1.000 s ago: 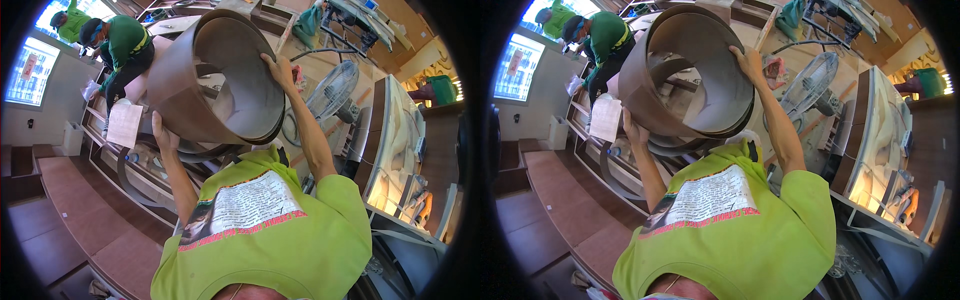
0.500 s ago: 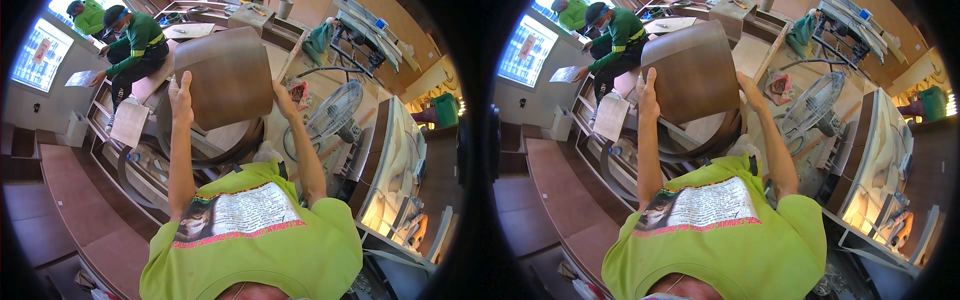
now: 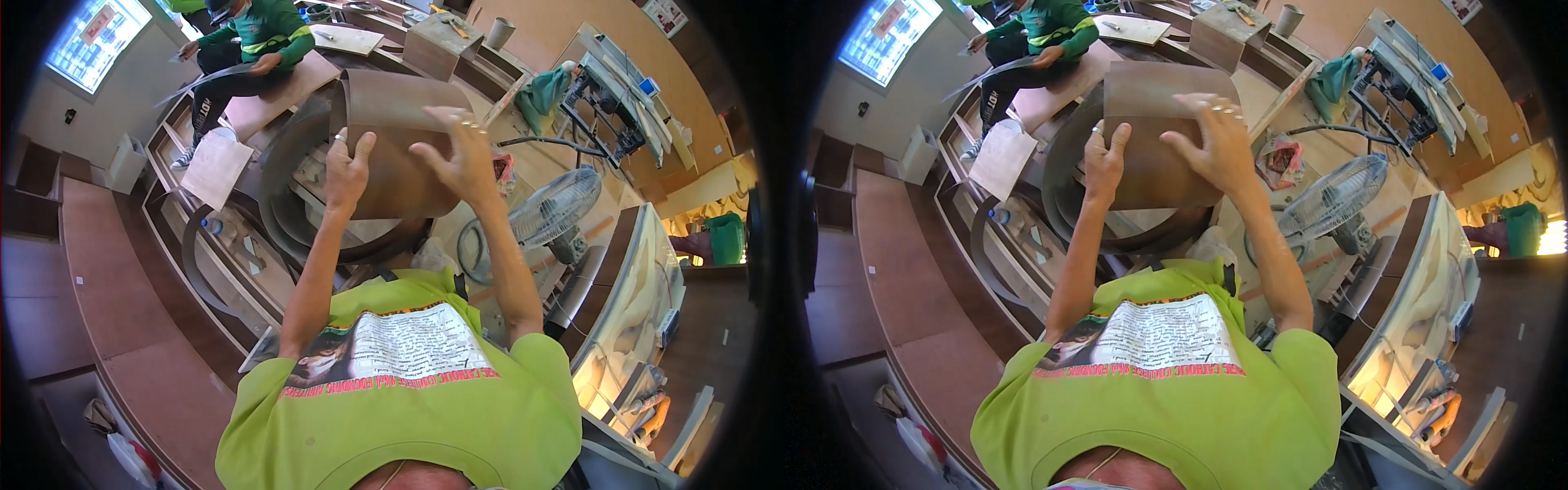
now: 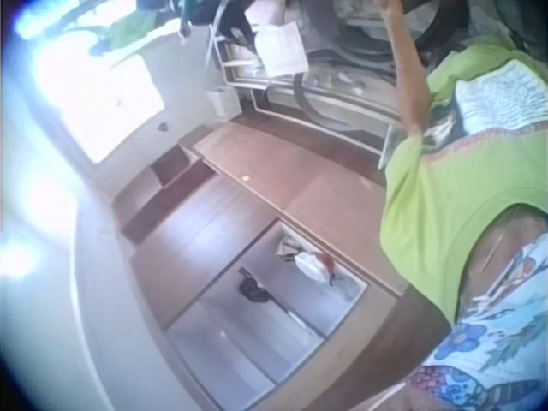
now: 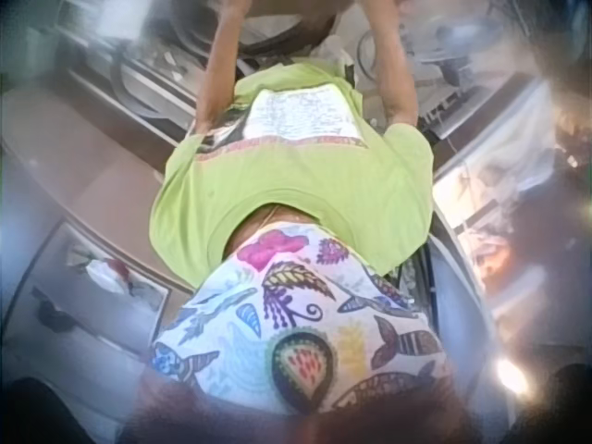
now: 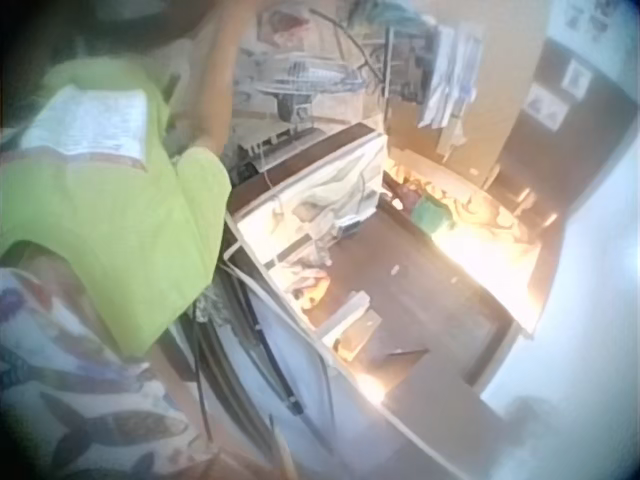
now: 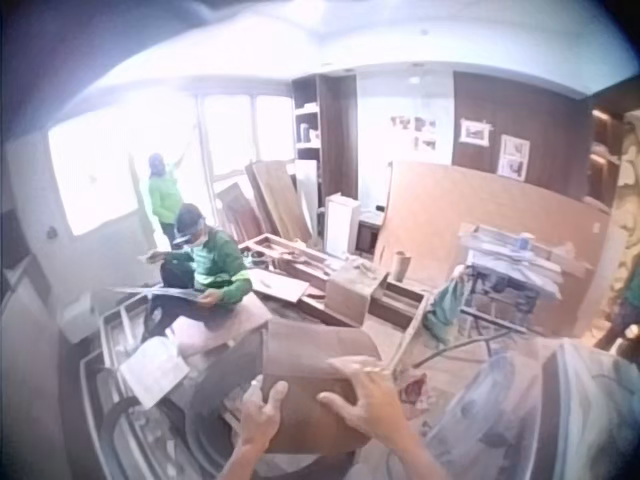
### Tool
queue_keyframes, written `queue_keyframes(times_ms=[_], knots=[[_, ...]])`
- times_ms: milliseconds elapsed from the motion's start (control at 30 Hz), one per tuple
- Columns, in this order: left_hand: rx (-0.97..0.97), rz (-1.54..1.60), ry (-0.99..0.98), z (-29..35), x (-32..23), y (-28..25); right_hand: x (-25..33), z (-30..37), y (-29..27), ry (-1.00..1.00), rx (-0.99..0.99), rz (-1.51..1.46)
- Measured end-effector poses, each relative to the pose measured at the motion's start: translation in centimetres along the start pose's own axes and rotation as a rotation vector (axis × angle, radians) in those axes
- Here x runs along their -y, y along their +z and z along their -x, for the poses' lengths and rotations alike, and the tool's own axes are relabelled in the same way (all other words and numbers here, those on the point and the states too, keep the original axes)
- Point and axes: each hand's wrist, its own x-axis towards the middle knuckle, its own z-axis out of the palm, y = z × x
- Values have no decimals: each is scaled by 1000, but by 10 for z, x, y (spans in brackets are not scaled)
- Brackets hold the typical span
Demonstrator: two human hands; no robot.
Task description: The person handles curved wooden pieces in a workshop, applying white tape to secure them into cylindrical shapes. They manipulate the wood by hand, wrapping the tape around the edges to hold the form, while other workers are visible in the background.
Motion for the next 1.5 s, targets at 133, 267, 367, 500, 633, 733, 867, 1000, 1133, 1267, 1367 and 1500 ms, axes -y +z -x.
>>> queue_keyframes(times_ms=[133, 267, 367, 500, 633, 733, 867, 1000, 1133, 1267, 1367, 1500], knots=[[-90, -160, -74, 27, 14, 0, 6, 13, 20, 62, 284, -108], [29, 83, -48, 59, 4, -7, 24, 24, 18, 82, 334, -172], [-25, 183, -135, 83, 6, -12, 38, 28, 11, 79, 424, -208], [-11, 306, -222, 93, 8, -26, 52, 26, 3, 146, 488, -259], [25, 325, -341, 89, -3, -34, 60, 29, -1, 165, 556, -308], [68, 250, -256, 86, -15, -43, 71, 34, -6, 163, 653, -352], [-25, -9, -141, 72, 14, -52, 90, 35, -22, 14, 669, -308], [-309, -82, -34, 17, 34, -57, 110, 21, -41, -141, 648, -377], [-294, 144, -69, -34, 55, -68, 127, 5, -68, -213, 730, -383], [-391, 235, -60, -70, 79, -78, 132, -7, -88, -289, 741, -315], [-256, 429, -185, -82, 80, -90, 132, -9, -104, -289, 761, -283], [-125, 547, -243, -75, 81, -98, 128, -12, -116, -223, 677, -319]])
